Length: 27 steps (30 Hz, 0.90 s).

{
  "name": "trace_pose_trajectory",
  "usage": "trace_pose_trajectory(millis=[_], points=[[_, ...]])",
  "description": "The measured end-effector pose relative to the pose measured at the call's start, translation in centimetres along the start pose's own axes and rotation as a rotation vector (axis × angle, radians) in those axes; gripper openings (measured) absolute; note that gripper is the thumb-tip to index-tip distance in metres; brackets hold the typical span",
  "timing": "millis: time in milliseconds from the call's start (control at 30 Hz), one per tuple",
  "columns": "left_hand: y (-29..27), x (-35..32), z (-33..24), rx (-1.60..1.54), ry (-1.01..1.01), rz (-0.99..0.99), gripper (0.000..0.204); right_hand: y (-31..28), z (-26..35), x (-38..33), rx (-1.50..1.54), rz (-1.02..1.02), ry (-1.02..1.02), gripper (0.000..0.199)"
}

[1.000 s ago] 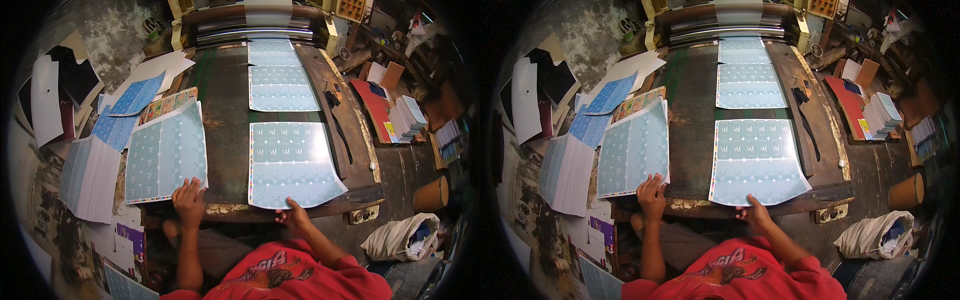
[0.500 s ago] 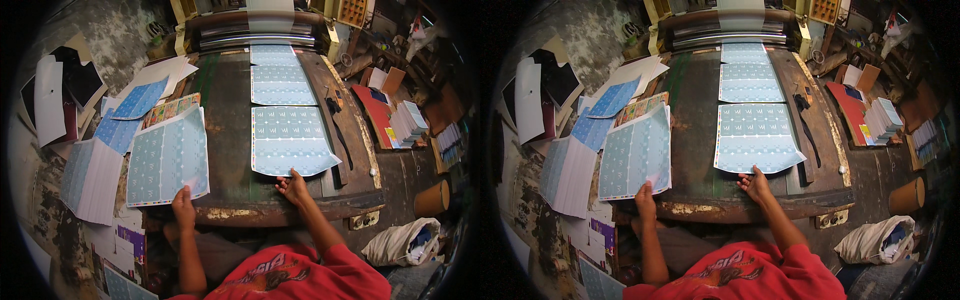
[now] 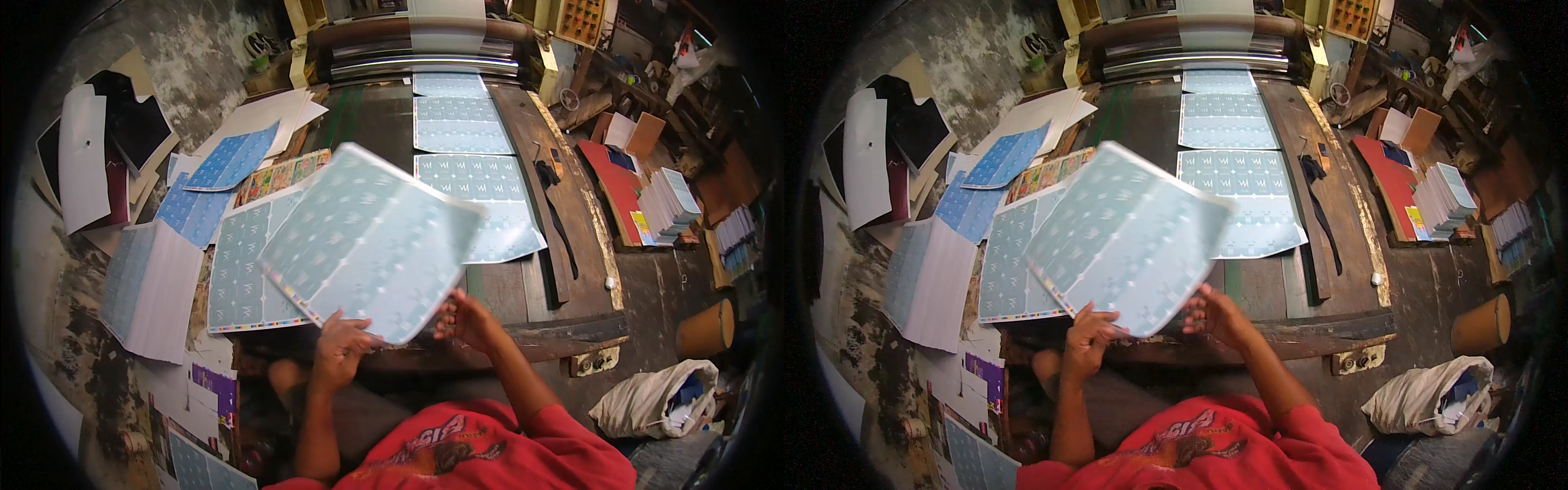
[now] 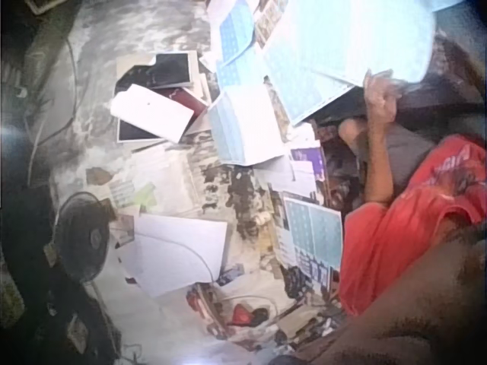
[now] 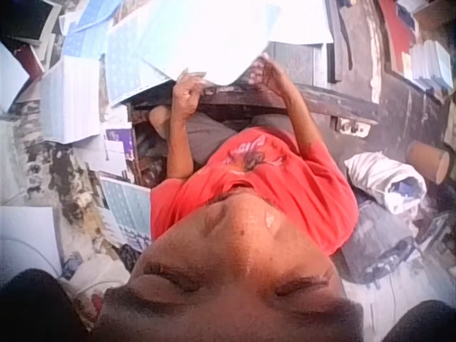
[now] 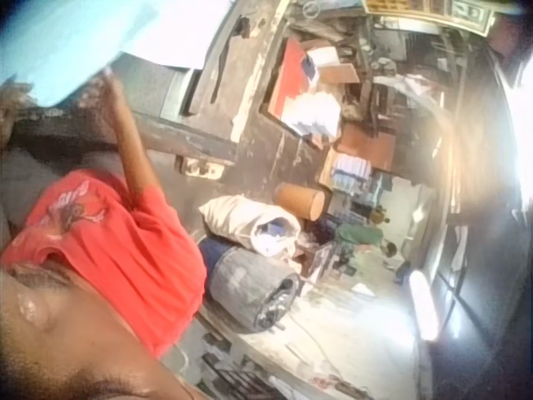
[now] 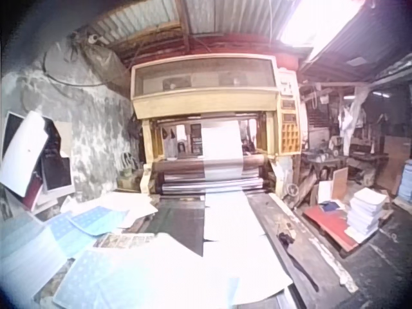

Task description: The person picks up and flips through printed paper sheets on a large industrial machine table, aligning and stacking them by hand.

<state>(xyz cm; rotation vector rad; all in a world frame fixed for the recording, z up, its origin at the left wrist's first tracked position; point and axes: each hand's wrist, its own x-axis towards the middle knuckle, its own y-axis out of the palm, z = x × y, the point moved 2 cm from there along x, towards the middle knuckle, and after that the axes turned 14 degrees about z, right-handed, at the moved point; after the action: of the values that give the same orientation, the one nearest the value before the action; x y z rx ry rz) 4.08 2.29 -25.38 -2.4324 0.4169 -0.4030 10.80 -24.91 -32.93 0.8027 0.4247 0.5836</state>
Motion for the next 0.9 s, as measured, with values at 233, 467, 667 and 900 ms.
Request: trace_pose_trajectory(millis=[233, 467, 667, 900], points=[[-0.3, 0.7, -0.6, 0.385, -0.016, -0.073, 0.04, -2.7, -5.2, -5.6, -0.004, -0.167, 0.086, 0.038], [-0.9, -0.6, 5.2, 0.641, -0.186, -0.281, 0.033, -3.6, -11.8, -12.5, -0.031, -0.335, 0.114, 0.045], [-1.2, -0.8, 5.0, 0.445, -0.199, -0.328, 0.028, -3.4, -11.3, -12.2, 0.101, -0.379, 0.051, 0.045], [-1.9, -1.0, 4.6, 0.232, -0.232, -0.318, 0.026, -4.4, -7.4, -8.0, 0.133, -0.418, 0.037, 0.051]])
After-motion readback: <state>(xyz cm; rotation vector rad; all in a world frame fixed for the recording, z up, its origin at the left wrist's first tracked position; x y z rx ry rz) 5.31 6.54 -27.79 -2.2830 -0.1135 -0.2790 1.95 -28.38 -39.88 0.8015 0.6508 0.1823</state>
